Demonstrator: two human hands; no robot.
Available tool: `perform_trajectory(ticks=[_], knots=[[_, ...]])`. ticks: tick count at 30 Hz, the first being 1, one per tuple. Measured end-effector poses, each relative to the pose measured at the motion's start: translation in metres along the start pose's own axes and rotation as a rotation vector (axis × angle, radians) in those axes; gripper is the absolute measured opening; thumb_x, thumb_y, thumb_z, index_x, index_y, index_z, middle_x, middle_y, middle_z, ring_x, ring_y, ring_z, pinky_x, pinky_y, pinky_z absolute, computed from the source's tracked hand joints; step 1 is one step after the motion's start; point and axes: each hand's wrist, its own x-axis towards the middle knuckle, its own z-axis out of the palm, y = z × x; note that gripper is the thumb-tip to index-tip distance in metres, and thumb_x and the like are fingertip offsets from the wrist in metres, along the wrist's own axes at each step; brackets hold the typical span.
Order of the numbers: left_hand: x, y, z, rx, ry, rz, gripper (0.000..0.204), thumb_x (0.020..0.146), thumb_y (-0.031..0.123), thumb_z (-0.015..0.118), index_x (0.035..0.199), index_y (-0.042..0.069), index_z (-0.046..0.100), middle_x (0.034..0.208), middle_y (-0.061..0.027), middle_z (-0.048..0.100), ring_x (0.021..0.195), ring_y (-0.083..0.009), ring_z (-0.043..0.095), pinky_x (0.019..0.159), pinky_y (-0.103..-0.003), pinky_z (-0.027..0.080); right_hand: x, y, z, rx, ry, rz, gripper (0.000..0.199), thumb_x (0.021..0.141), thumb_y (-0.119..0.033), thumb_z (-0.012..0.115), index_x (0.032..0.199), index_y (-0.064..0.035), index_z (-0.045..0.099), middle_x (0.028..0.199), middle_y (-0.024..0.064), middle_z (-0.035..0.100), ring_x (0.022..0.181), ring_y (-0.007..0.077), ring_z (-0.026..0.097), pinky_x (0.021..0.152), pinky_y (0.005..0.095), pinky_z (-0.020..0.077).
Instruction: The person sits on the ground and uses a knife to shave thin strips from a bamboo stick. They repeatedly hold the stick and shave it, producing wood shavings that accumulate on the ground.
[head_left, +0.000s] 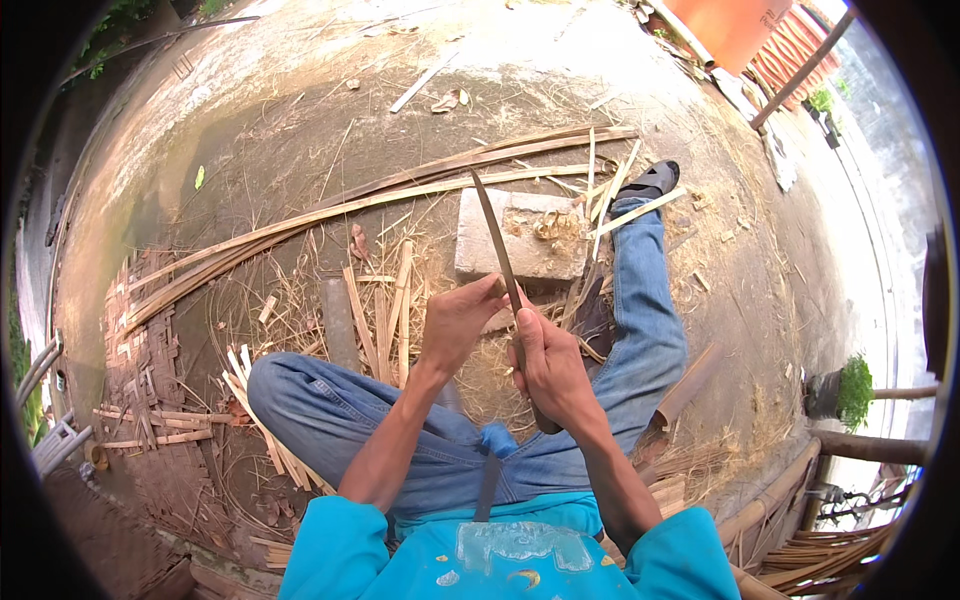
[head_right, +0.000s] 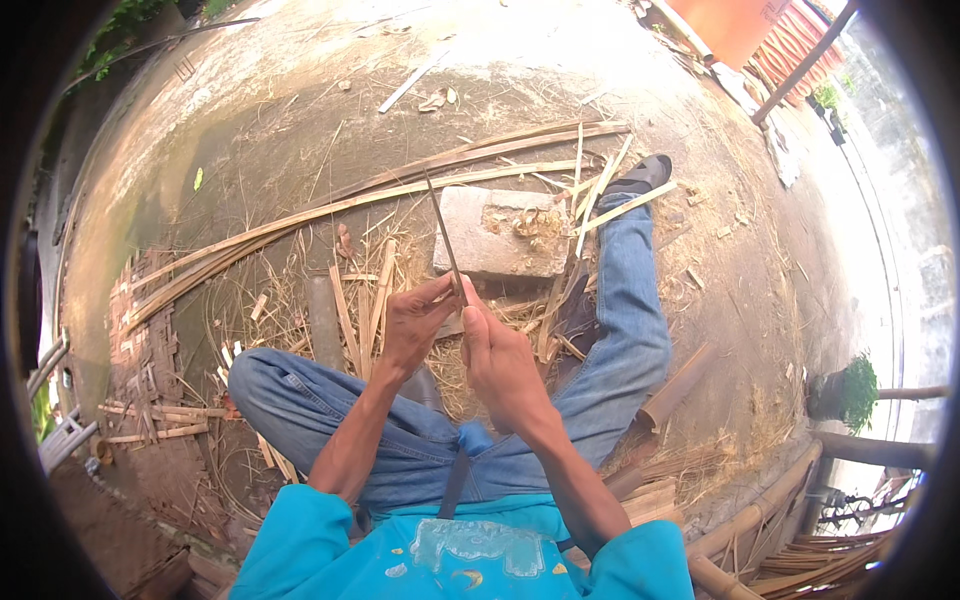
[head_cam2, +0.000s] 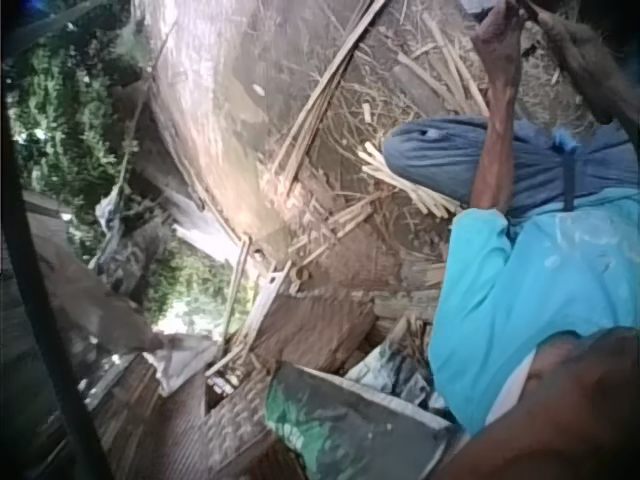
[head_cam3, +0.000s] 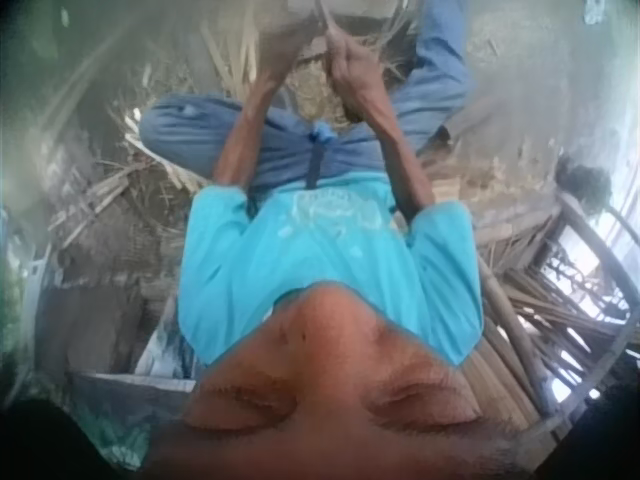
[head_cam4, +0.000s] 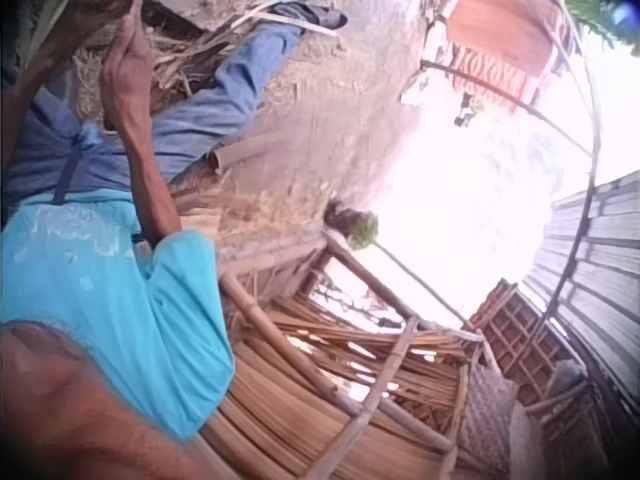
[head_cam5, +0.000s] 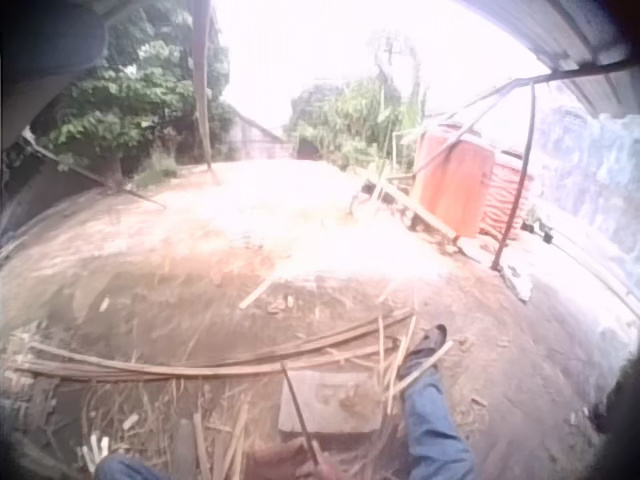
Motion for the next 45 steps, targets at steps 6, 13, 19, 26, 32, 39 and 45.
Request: perform_trajectory(ticks=[6, 13, 19, 26, 32, 39, 45], knots=[[-0.021, -0.011, -0.009, 0.362, 0.03, -0.009, 0.052, 0.093, 0.012, 0.074, 0.141, -0.002, 0.058, 0.133, -0.0217, 0.066, 0.128, -0.0293, 0.061, 0.105, -0.038, 0.051, -0.005, -0.005, -0.001, -0.062, -0.016, -0.067, 0.052, 0.113, -0.034, 0.038, 0.155, -0.0052, 0.042, 0.067, 0.0115, 0.046, 0.062, 0.0161, 0.048, 0.066, 0.0362, 0.0463], [0.048, 0.157, -0.022, 0.412, 0.367, 0.73, 0.05, 0.106, 0.026, 0.055, 0.153, 0.008, 0.048, 0.153, -0.0112, 0.053, 0.15, -0.031, 0.036, 0.126, -0.043, 0.026, -0.005, 0.004, -0.009, -0.051, -0.032, 0.032, 0.053, 0.113, -0.038, 0.037, 0.155, -0.0064, 0.043, 0.061, 0.0077, 0.04, 0.059, 0.0151, 0.046, 0.065, 0.0355, 0.0458], [0.136, 0.089, 0.012, 0.885, -0.241, 0.355, 0.067, 0.107, 0.06, 0.028, 0.156, 0.017, 0.044, 0.162, -0.004, 0.041, 0.147, -0.0299, 0.042, 0.125, -0.048, 0.028, -0.001, -0.001, 0.004, -0.021, -0.012, 0.006, 0.053, 0.113, -0.037, 0.038, 0.154, -0.0045, 0.043, 0.063, 0.0129, 0.049, 0.06, 0.0192, 0.049, 0.067, 0.0382, 0.0474], [0.11, 0.086, 0.023, 1.018, -0.309, 0.177, 0.066, 0.106, 0.063, 0.029, 0.156, 0.022, 0.044, 0.161, -0.0034, 0.042, 0.134, -0.0309, 0.057, 0.111, -0.049, 0.046, -0.025, 0.014, -0.01, -0.089, -0.052, -0.018, 0.05, 0.112, -0.034, 0.04, 0.154, -0.0077, 0.043, 0.067, 0.0237, 0.051, 0.06, 0.0309, 0.05, 0.069, 0.0404, 0.0479], [0.132, -0.016, 0.04, 0.935, -0.221, 0.278, 0.063, 0.106, 0.061, 0.035, 0.147, 0.018, 0.055, 0.151, -0.0167, 0.053, 0.12, -0.0346, 0.067, 0.101, -0.049, 0.054, 0.03, 0.111, -0.002, -0.202, 0.063, -0.195, 0.049, 0.112, -0.032, 0.039, 0.155, -0.0097, 0.044, 0.074, 0.0253, 0.058, 0.069, 0.0304, 0.059, 0.076, 0.0431, 0.0496], [0.075, 0.013, 0.016, 0.046, 0.1, 0.046, 0.074, 0.104, 0.065, 0.043, 0.104, 0.0, 0.078, 0.093, -0.0121, 0.078, 0.089, -0.0197, 0.073, 0.094, -0.034, 0.052, 0.051, 0.093, -0.034, -0.209, -0.215, -0.063, 0.086, 0.089, -0.029, 0.072, 0.158, -0.002, 0.028, 0.104, 0.0286, 0.069, 0.094, 0.0389, 0.071, 0.085, 0.0441, 0.0539], [0.051, 0.024, 0.025, 0.223, 0.108, 0.147, 0.031, 0.084, 0.017, 0.087, 0.109, 0.002, 0.076, 0.099, -0.0085, 0.077, 0.091, -0.014, 0.072, 0.086, -0.029, 0.058, 0.06, 0.072, -0.024, -0.34, -0.132, 0.034, 0.058, 0.093, -0.016, 0.066, 0.141, 0.0036, 0.039, 0.101, 0.0313, 0.069, 0.093, 0.0421, 0.071, 0.083, 0.0505, 0.0546]])
